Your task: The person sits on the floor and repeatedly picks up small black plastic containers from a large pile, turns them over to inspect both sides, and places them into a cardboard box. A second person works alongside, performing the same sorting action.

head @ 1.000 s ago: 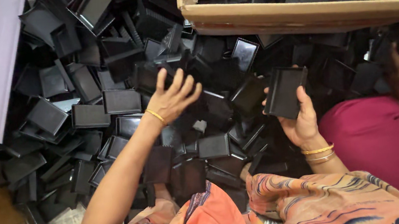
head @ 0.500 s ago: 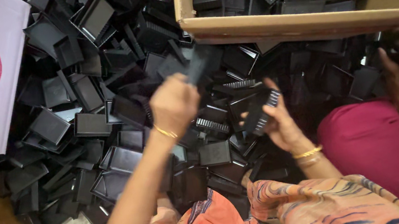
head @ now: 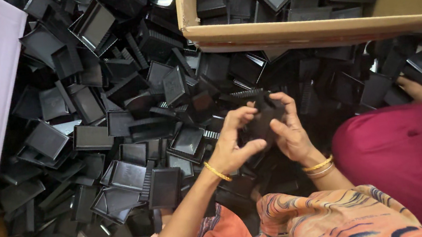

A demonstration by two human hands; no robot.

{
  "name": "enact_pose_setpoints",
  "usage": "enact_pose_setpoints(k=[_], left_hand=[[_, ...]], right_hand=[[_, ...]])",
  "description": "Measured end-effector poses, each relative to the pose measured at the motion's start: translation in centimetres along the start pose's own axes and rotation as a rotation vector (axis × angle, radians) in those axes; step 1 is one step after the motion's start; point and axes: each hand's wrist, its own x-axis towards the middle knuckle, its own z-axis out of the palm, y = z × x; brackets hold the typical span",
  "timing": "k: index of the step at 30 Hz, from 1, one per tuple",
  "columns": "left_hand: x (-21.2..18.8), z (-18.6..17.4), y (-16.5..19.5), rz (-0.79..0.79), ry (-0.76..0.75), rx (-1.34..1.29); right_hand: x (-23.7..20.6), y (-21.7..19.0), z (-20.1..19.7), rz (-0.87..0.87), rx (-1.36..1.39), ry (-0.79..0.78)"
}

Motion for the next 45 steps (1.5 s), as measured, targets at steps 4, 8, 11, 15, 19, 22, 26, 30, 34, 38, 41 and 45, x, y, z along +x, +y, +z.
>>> enact_pose_setpoints(k=[4, 8, 11, 15, 19, 22, 26, 30, 34, 38, 41, 45], left_hand=[[-0.1, -0.6, -0.1, 0.001, -0.029, -0.006], [-0.3, -0.7, 0.5, 0.100, 0.014, 0.058], [-0.5, -0.9, 0.9, 0.150, 0.043, 0.182], [-0.3, -2.2, 1.1, -0.084, -0.022, -0.585], [-0.1, -3.4, 1.4, -0.078, -0.202, -0.082], [0.0, -2.7, 1.6, -0.019, -0.118, -0.008], [0.0, -1.0, 1.9, 0.135, 0.116, 0.093], [-0.3, -0.1, 2.3, 0.134, 0.119, 0.306], [-0.2, 0.1, 2.9, 0.205, 0.134, 0.408], [0.3, -0.3, 3.4, 0.223, 0.097, 0.463], [0.5, -0.8, 3.8, 0.211, 0.018, 0.486], [0.8, -0.9, 4.3, 0.198, -0.001, 0.455]], right_hand=[[0.0, 0.2, -0.6, 0.014, -0.063, -0.021], [-0.1, 0.6, -0.9, -0.087, -0.212, -0.040], [-0.2, 0.3, -1.2, -0.092, -0.256, -0.067], [-0.5, -0.4, -1.2, 0.006, -0.067, -0.128], [-0.7, -0.4, 0.0, 0.066, -0.324, 0.037], [-0.5, -0.3, 0.6, 0.036, -0.207, 0.146], [-0.2, -0.7, 0.4, -0.020, -0.149, 0.015], [-0.3, -0.6, -0.1, -0.130, -0.296, -0.131], [-0.6, -0.6, -0.7, -0.140, -0.327, -0.175], [-0.6, -0.9, -1.6, -0.121, -0.261, -0.219], [-0.5, -0.9, -1.3, -0.130, -0.213, -0.242], [-0.4, -1.4, 0.7, -0.165, -0.370, -0.147]])
